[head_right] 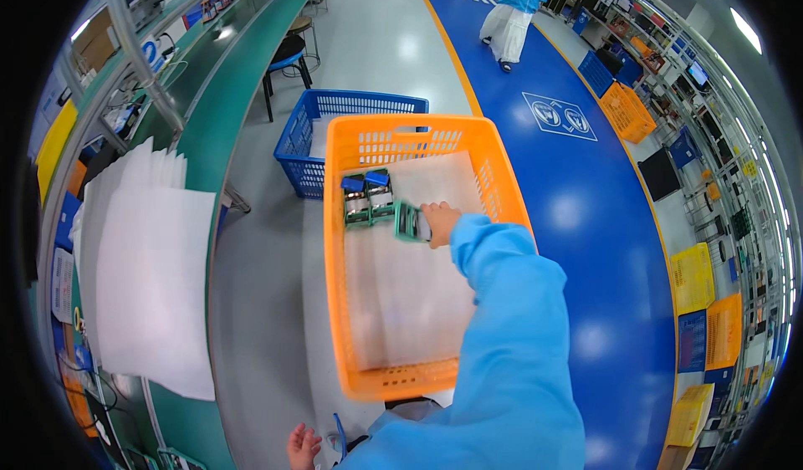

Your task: The person inserts components and batteries into handheld electronic devices by hand on an assembly line.

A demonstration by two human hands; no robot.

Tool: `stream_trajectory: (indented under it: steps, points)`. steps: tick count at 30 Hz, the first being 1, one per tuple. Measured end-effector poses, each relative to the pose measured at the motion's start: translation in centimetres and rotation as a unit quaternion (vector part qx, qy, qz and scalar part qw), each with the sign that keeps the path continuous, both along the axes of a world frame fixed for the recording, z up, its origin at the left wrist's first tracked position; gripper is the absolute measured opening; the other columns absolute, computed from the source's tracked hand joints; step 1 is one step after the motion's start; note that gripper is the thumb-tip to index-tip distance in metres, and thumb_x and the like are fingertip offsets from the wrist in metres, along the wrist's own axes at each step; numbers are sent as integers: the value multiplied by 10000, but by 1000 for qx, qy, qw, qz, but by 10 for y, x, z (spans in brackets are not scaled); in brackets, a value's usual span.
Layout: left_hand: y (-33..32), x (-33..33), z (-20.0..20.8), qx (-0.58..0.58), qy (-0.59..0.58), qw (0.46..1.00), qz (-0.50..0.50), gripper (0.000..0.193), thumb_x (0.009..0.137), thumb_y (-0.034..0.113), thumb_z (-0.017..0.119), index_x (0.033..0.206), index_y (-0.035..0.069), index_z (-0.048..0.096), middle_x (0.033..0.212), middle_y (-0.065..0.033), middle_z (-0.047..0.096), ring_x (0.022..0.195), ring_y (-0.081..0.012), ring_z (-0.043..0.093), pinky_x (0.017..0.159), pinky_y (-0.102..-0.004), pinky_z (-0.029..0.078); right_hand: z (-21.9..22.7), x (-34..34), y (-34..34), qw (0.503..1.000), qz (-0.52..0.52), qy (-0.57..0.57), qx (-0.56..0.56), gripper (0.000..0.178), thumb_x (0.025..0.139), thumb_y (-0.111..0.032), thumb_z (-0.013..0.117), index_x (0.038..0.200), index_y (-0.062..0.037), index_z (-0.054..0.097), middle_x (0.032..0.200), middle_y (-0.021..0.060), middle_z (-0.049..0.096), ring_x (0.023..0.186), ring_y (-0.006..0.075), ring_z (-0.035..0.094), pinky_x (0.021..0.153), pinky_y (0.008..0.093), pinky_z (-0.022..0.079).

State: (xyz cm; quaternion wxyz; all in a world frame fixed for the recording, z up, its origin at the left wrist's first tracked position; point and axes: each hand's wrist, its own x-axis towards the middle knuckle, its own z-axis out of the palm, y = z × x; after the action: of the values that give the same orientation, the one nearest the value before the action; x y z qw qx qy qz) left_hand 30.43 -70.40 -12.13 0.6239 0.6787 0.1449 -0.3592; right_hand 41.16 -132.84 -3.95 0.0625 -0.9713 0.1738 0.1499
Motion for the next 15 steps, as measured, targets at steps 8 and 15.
stream_trajectory:
  steps: [8,15]
  points:
    - [-54,1,1,106,33,993,-36,413,848,195,537,1210,28,428,1039,-78,559,809,-133,555,633,-238,440,-130,81,-129,827,460,30,-320,284,796,-214,460,1079,-234,470,1141,13,476,1172,199,354,1012,476,186]
    - [-80,1,19,198,7,978,-64,368,849,162,522,1177,14,447,973,-87,580,765,-126,565,611,-224,449,-156,124,-112,889,318,-109,-311,460,832,-233,452,1274,-232,324,1281,59,367,1225,246,299,1013,436,204]
